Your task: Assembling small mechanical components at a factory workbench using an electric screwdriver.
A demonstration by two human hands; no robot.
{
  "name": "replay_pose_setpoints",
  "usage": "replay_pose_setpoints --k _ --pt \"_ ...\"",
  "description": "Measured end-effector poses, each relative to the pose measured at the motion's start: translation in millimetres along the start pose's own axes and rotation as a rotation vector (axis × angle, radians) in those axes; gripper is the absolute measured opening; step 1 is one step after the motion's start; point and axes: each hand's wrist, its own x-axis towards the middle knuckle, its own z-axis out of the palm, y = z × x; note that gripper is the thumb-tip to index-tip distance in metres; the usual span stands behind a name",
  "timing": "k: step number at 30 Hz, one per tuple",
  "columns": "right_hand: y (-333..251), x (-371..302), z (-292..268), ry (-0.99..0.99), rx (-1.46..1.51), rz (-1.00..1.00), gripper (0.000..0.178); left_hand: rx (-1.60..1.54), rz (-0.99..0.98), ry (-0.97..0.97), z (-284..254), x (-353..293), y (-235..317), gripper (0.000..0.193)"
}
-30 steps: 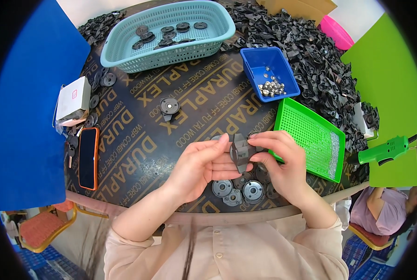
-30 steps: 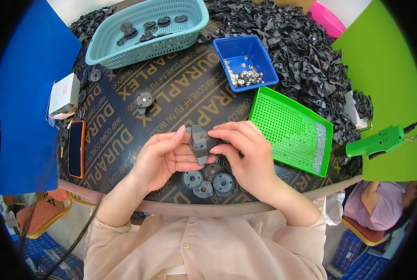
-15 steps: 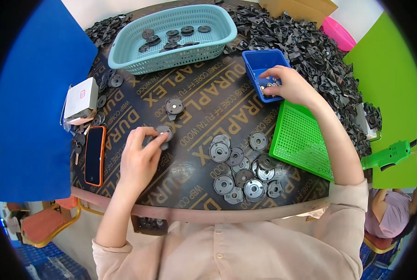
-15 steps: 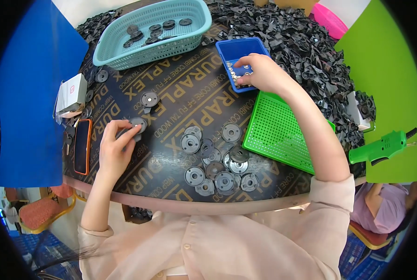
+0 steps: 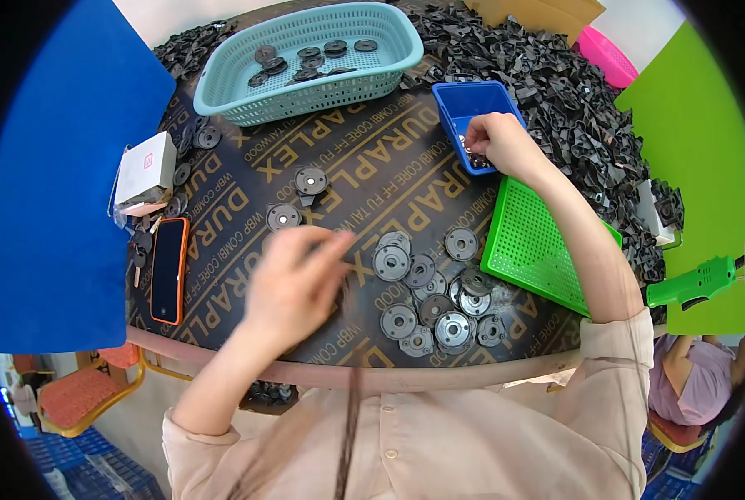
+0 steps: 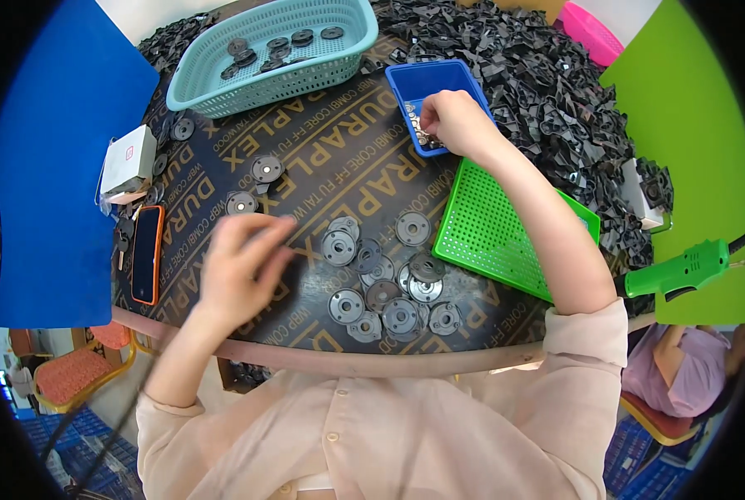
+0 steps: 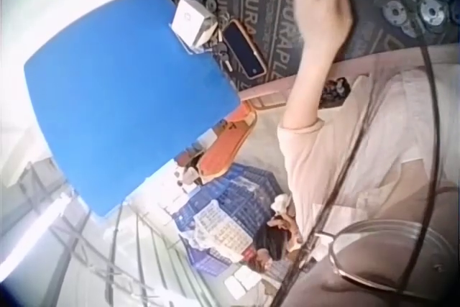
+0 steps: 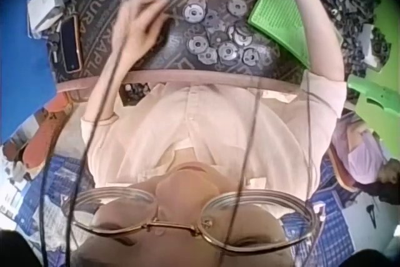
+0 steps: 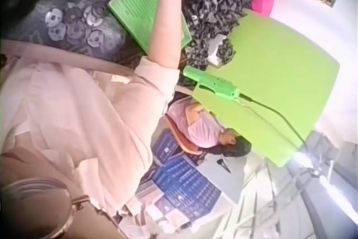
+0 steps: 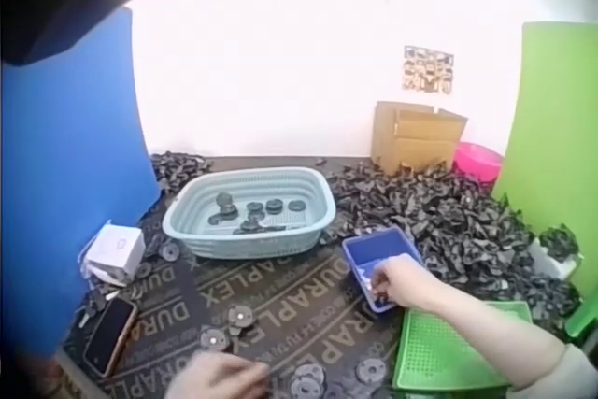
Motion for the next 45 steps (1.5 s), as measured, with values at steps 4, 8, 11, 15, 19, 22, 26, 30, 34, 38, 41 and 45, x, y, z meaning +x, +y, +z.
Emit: replay_pose_setpoints --k 4,8,11,15,19,22,26,30,34,38,41,45 --pt "-16 -3 -12 0.083 -0.02 0.053 0.007 -0.022 0.122 -0.189 28 16 26 0.045" --pt "-16 -11 -18 0.203 -0.101 0.047 0.01 -0.024 0.151 -0.175 31 21 21 0.031" --pt "-6 -14 -24 0.255 0.043 0.006 0.014 -0.32 -0.099 -0.097 22 32 26 0.021" --pt "-23 -34 -41 0.164 0.479 0.189 0.013 -1.352 -0.846 -0.277 21 63 29 0.029" --pt "-70 -66 -46 0.126 0.789 0.137 0.014 -1.57 -0.974 -0.297 28 76 38 0.032" --pt "-93 -94 -23 0.135 0.755 -0.008 0.019 -1.633 -0.981 -0.346 38 74 45 0.03" --pt "-98 -111 5 0.224 0.699 -0.01 0.016 -1.777 -0.973 -0.397 39 66 47 0.039" --pt "-94 -114 14 0.292 0.62 -0.027 0.016 -1.871 -0.879 -0.351 45 53 43 0.037" --pt "-97 -112 18 0.218 0.843 -0.077 0.014 -1.753 -0.884 -0.358 41 50 49 0.033" --pt "-98 -115 21 0.164 0.916 -0.041 0.013 -1.781 -0.891 -0.362 41 46 45 0.032" --pt "-98 -116 22 0.197 0.881 -0.073 0.015 -1.807 -0.954 -0.313 36 50 51 0.033" --pt "-76 -101 -1 0.374 0.508 -0.206 0.015 -1.842 -0.961 -0.312 34 52 46 0.034"
